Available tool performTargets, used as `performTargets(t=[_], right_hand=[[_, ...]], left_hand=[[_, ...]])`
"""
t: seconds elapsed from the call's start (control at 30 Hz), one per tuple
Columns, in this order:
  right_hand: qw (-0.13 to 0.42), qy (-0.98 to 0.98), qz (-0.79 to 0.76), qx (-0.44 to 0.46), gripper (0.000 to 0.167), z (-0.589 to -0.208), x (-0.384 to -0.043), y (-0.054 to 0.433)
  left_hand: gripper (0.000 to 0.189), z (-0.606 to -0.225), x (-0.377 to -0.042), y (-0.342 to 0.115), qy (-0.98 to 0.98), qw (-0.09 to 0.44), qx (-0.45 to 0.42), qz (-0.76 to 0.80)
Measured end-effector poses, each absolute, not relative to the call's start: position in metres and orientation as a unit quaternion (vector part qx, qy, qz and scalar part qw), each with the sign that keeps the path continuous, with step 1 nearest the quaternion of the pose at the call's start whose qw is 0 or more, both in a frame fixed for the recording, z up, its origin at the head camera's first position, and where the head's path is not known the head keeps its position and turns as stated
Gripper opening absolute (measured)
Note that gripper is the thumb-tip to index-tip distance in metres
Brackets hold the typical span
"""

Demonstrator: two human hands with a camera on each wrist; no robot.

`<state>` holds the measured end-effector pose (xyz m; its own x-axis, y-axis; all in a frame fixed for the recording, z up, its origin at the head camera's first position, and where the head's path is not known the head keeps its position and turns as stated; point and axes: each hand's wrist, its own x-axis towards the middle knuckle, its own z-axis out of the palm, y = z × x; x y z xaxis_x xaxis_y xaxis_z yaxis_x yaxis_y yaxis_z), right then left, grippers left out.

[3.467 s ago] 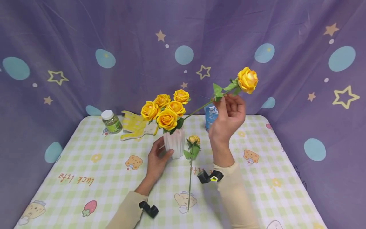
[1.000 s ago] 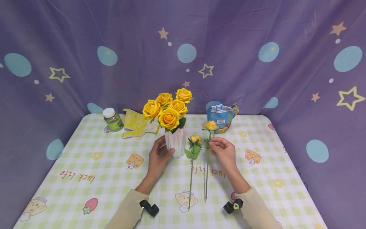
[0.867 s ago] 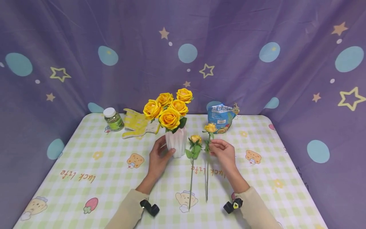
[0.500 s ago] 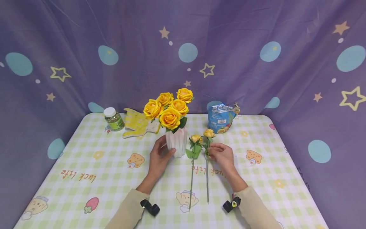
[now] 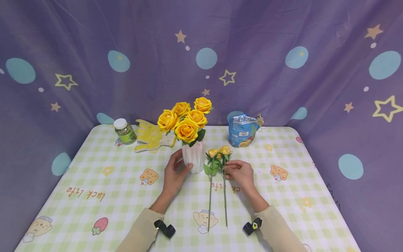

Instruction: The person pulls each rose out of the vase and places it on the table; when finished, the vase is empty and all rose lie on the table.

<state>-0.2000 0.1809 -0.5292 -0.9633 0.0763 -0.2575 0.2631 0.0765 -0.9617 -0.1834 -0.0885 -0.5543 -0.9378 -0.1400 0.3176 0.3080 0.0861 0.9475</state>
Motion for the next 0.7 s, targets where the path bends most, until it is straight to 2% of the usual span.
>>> performTargets(t=[0.5,0.7], right_hand=[[0.033,0.754,-0.648,0.104,0.022,-0.526,-0.201,0.185],[-0.007,0.762,-0.64,0.092,0.021,-0.518,-0.199,0.189]], left_hand=[[0.067,-0.554,-0.183,-0.089,-0.724,0.153,-0.053,-0.67],[0.067,-0.552,-0.182,-0.089,-0.726,0.151,-0.051,-0.669]])
